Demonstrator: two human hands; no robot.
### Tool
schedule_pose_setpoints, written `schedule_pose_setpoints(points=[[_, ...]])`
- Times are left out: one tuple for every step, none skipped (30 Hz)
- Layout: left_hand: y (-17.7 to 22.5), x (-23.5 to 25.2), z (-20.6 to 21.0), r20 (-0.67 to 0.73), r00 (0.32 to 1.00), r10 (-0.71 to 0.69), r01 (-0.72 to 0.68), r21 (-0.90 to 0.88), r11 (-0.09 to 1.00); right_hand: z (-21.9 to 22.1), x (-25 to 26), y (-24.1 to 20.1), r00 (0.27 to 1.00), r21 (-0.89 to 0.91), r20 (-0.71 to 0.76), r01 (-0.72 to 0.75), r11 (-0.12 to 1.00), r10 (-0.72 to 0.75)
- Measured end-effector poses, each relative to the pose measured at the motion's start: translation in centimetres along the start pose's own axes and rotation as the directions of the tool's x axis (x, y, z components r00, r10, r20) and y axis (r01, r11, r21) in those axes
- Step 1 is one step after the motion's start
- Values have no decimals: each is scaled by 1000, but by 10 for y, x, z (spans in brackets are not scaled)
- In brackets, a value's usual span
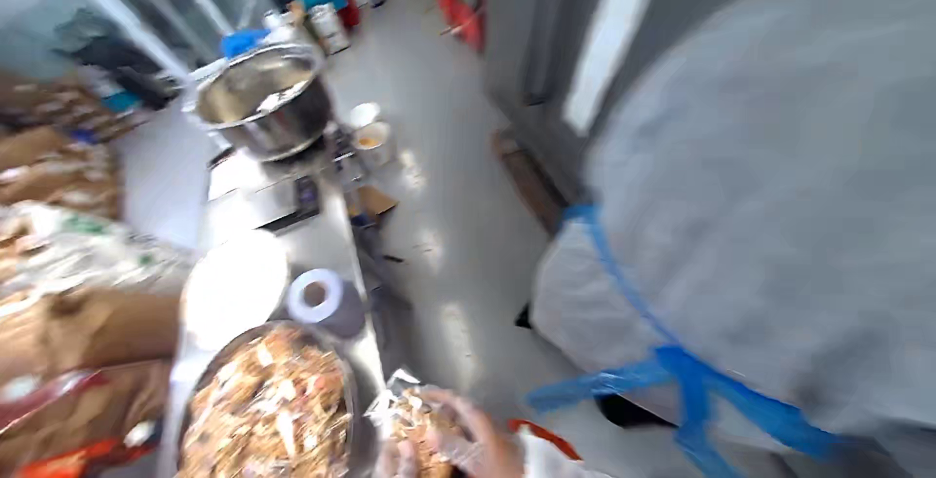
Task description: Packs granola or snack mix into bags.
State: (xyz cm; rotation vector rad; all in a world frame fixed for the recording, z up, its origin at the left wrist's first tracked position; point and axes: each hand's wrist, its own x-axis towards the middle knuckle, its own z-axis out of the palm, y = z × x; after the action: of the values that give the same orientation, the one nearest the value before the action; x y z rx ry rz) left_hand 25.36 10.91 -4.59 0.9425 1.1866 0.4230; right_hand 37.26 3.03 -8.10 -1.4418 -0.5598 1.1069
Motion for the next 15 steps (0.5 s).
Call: schedule_pose_setpoints(points=[[-16, 9, -13, -17, 999, 44, -44, 9, 999, -1, 3, 0, 998, 3, 36, -45, 999, 45], [-23, 12, -19, -28, 998, 48, -48, -1, 999, 0, 3, -1, 991, 7, 82, -107, 994, 106], [-24, 10, -21, -38, 999, 36, -37, -21, 999, 2, 2, -1, 981, 10, 124, -153, 988, 151], [-22, 5, -21, -44, 999, 16, -18, -43, 999, 4, 1, 1, 972, 27, 154, -184, 983, 178], [-19, -1, -21, -40, 999, -7, 5, -52, 999, 7, 1, 2, 963, 40, 188, -205, 978, 194], [-17, -4, -19, -43, 999, -19, 17, -44, 999, 8, 1, 5, 956, 46, 226, -204, 978, 189], [-16, -7, -18, -59, 998, -26, 23, -53, 998, 10, 2, 7, 948, 58, 267, -195, 979, 173], [-17, -10, -18, -76, 996, -40, 34, -78, 996, 11, 3, 7, 941, 69, 294, -197, 978, 169], [-18, -10, -20, -100, 993, -55, 45, -103, 994, 11, 5, 8, 937, 71, 305, -200, 977, 170], [-20, -10, -22, -114, 990, -78, 63, -132, 989, 12, 6, 7, 935, 55, 307, -204, 977, 178], [-23, -8, -24, -110, 989, -95, 77, -162, 984, 12, 6, 5, 932, 32, 310, -209, 977, 189], [-26, -7, -26, -94, 990, -109, 89, -196, 977, 11, 6, 3, 929, 6, 313, -209, 978, 197], [-28, -8, -26, -74, 989, -125, 105, -229, 968, 11, 6, 3, 929, -20, 314, -200, 980, 196], [-29, -9, -26, -39, 990, -139, 123, -267, 956, 11, 6, 4, 931, -43, 317, -176, 983, 181], [-30, -9, -26, -13, 990, -143, 132, -306, 943, 10, 5, 5, 935, -69, 318, -141, 988, 155]])
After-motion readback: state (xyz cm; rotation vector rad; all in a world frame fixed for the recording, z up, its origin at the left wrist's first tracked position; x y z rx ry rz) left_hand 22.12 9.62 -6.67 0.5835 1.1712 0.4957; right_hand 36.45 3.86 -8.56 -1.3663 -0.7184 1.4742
